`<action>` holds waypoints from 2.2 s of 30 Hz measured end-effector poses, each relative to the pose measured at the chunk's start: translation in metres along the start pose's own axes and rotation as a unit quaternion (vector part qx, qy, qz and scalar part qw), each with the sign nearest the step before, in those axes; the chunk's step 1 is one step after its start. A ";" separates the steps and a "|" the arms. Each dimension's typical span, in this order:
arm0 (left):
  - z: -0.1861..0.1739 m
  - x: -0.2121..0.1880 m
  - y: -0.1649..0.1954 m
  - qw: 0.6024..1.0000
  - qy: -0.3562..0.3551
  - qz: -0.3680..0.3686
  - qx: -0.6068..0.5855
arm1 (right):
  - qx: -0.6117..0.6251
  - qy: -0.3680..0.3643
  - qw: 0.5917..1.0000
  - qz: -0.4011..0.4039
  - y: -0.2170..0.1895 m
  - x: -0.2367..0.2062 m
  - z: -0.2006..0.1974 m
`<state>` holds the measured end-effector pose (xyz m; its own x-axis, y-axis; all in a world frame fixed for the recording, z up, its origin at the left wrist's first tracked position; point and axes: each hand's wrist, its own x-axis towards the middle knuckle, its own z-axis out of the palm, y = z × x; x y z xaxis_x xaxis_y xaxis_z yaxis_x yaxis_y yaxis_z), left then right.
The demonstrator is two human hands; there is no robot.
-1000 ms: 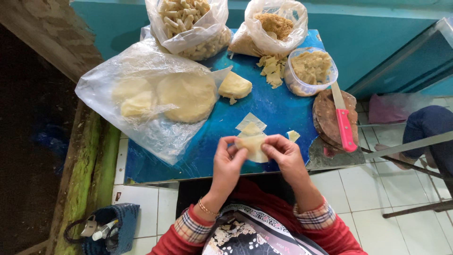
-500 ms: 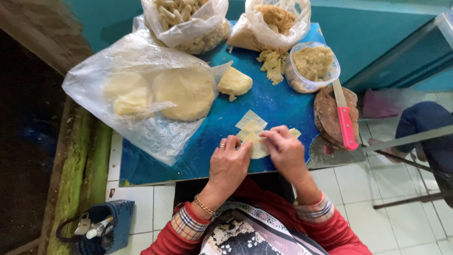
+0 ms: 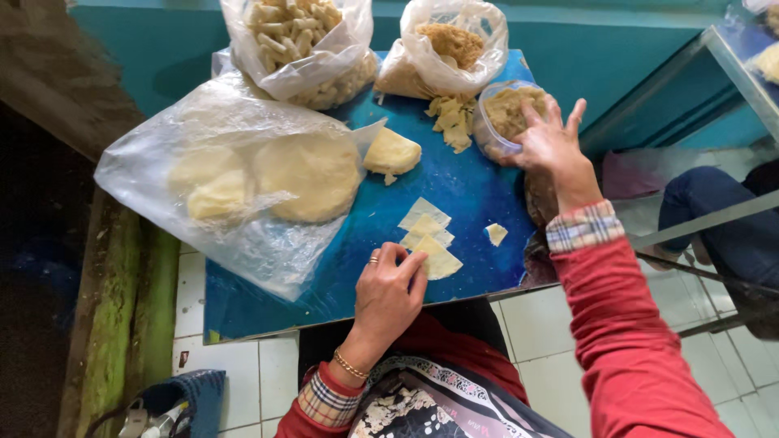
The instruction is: The person sits at a small blue table and repeatedly assembles filled pastries. They take pieces of dough, flatten and stretch them into thin squares by hand, scoop brown filling from a plastic container onto a wrapper, then fold and pinch the wrapper closed around the filling, setting finished pieces aside.
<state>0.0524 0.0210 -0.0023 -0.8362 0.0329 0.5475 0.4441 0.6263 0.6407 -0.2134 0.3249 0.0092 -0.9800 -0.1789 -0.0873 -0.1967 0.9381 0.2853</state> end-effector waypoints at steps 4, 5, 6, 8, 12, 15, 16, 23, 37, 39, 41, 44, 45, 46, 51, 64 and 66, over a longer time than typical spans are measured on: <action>0.001 -0.002 -0.002 1.000 -0.009 -0.004 -0.004 | 0.052 0.058 0.997 0.015 0.007 0.002 0.026; 0.001 -0.003 -0.002 1.000 -0.010 -0.005 -0.005 | 0.063 0.074 0.995 0.015 0.009 0.003 0.029; 0.001 -0.002 -0.003 1.000 -0.009 -0.004 -0.005 | 0.067 0.079 0.995 0.014 0.010 0.004 0.031; 0.001 -0.002 -0.003 1.000 -0.002 -0.004 -0.005 | 0.075 0.091 0.993 0.009 0.011 0.005 0.033; 0.002 -0.002 -0.003 1.000 0.001 -0.004 0.001 | 0.080 0.096 0.992 -0.004 0.007 0.006 0.031; 0.002 -0.002 -0.003 1.000 0.000 -0.001 -0.001 | 0.116 0.081 0.990 0.010 0.002 0.002 0.022; 0.002 -0.002 -0.003 1.000 -0.001 -0.003 -0.003 | 0.111 0.078 0.991 0.013 0.001 -0.001 0.017; 0.003 -0.002 -0.004 0.999 0.007 0.019 0.029 | 0.271 0.282 0.904 -0.173 -0.043 -0.092 -0.032; 0.008 -0.003 -0.004 0.995 -0.009 0.018 0.093 | 0.036 0.299 0.906 -0.298 -0.127 -0.182 -0.020; 0.008 -0.004 -0.004 0.996 0.001 0.021 0.084 | 0.002 0.298 0.904 -0.308 -0.129 -0.183 -0.016; 0.008 -0.004 -0.005 0.996 -0.004 0.018 0.085 | 0.004 0.312 0.901 -0.300 -0.124 -0.182 -0.016; 0.009 -0.005 -0.005 0.996 -0.012 0.015 0.089 | 0.132 0.302 0.903 -0.277 -0.109 -0.173 -0.024; 0.009 -0.005 -0.006 0.996 -0.014 0.016 0.091 | 0.138 0.305 0.898 -0.287 -0.108 -0.172 -0.027; 0.010 -0.004 -0.006 0.996 -0.012 0.017 0.089 | 0.144 0.307 0.892 -0.298 -0.110 -0.170 -0.028; 0.010 -0.005 -0.007 0.995 -0.004 0.024 0.092 | -0.018 0.333 0.897 -0.291 -0.131 -0.169 -0.020; 0.009 -0.005 -0.005 0.992 -0.008 0.040 0.118 | 0.013 0.027 1.000 0.006 -0.016 -0.018 -0.011; 0.010 -0.005 -0.007 0.994 -0.004 0.034 0.108 | 0.027 0.038 0.999 0.008 -0.012 -0.002 0.000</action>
<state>0.0503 0.0244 -0.0146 -0.8092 0.0857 0.5812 0.4211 0.7744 0.4722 -0.2096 0.3142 0.0065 -0.9827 -0.1847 -0.0101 -0.1819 0.9553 0.2332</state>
